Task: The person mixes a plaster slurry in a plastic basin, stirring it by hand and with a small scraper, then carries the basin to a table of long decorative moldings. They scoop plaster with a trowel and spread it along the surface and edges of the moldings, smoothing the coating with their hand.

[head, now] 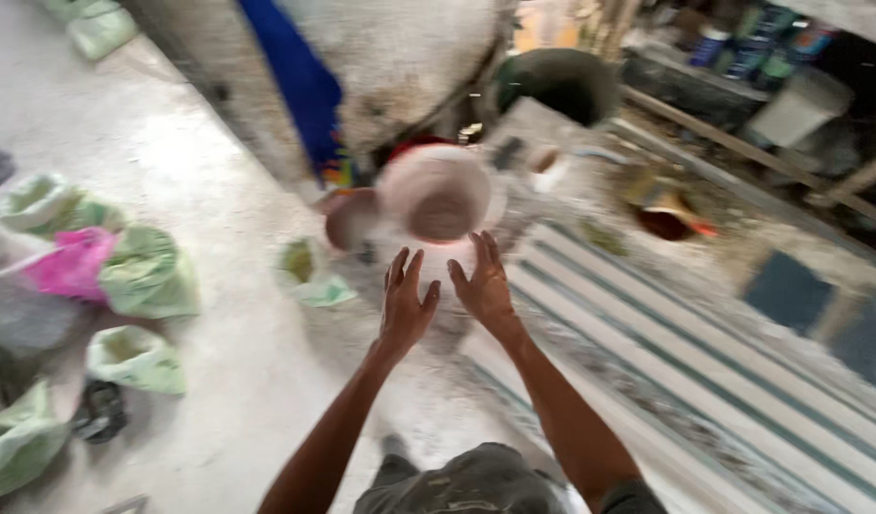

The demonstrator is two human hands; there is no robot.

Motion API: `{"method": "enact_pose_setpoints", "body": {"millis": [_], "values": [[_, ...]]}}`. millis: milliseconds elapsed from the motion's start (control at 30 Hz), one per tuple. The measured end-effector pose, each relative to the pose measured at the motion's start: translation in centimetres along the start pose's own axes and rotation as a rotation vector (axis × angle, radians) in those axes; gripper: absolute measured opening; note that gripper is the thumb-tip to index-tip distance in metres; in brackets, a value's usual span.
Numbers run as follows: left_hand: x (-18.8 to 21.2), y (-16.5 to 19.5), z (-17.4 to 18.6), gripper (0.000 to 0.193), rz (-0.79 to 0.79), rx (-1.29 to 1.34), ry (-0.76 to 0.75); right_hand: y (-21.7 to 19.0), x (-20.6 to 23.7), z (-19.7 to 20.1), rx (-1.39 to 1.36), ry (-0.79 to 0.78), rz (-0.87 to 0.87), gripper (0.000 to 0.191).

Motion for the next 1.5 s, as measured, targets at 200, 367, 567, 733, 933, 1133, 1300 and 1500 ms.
{"method": "enact_pose_setpoints", "body": {"millis": [200, 367, 567, 733, 933, 1133, 1300, 1500], "values": [[-1.0, -14.7, 14.8, 0.072, 0.197, -0.004, 0.077, -12.6, -6.8, -15.6, -0.063, -0.106, 0.091, 0.073], [-5.6, -22.6, 21.1, 0.073, 0.164, -0.041, 0.148, -17.5, -15.3, -25.7, 0.005, -0.152, 0.188, 0.067], [-9.9, -32.1, 22.4, 0.072, 0.153, -0.045, 0.087, -17.1, -28.7, -36.8, -0.018, -0.416, -0.062, 0.034], [-12.6, -39.7, 25.2, 0.062, 0.223, 0.043, -0.011, -15.3, -41.6, -44.7, 0.036, -0.424, -0.105, 0.038], [-18.9, -45.4, 28.2, 0.051, 0.359, 0.134, -0.400, -14.8, -50.2, -49.5, 0.190, -0.004, 0.338, 0.043], [-27.4, -49.5, 27.1, 0.042, 0.045, 0.117, -0.281, -14.5, -43.3, -49.9, 0.389, 0.131, 0.030, 0.042], [-34.1, -51.6, 19.6, 0.039, 0.311, 0.683, -0.292, -17.5, -34.7, -47.1, -0.880, 0.115, -0.219, 0.034], [-28.4, -45.2, 11.8, 0.036, 0.932, 1.554, -0.704, -18.4, -35.7, -45.2, -0.108, 0.452, -0.348, 0.034]]}}
Point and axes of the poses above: each hand's wrist, its own x-axis away from the middle knuckle, its own z-axis out of the back of the hand, y = z × x, the point moved 3 cm from there along -x, towards the middle knuckle, and after that the axes turned 1 degree about x, right-handed, at the moved point
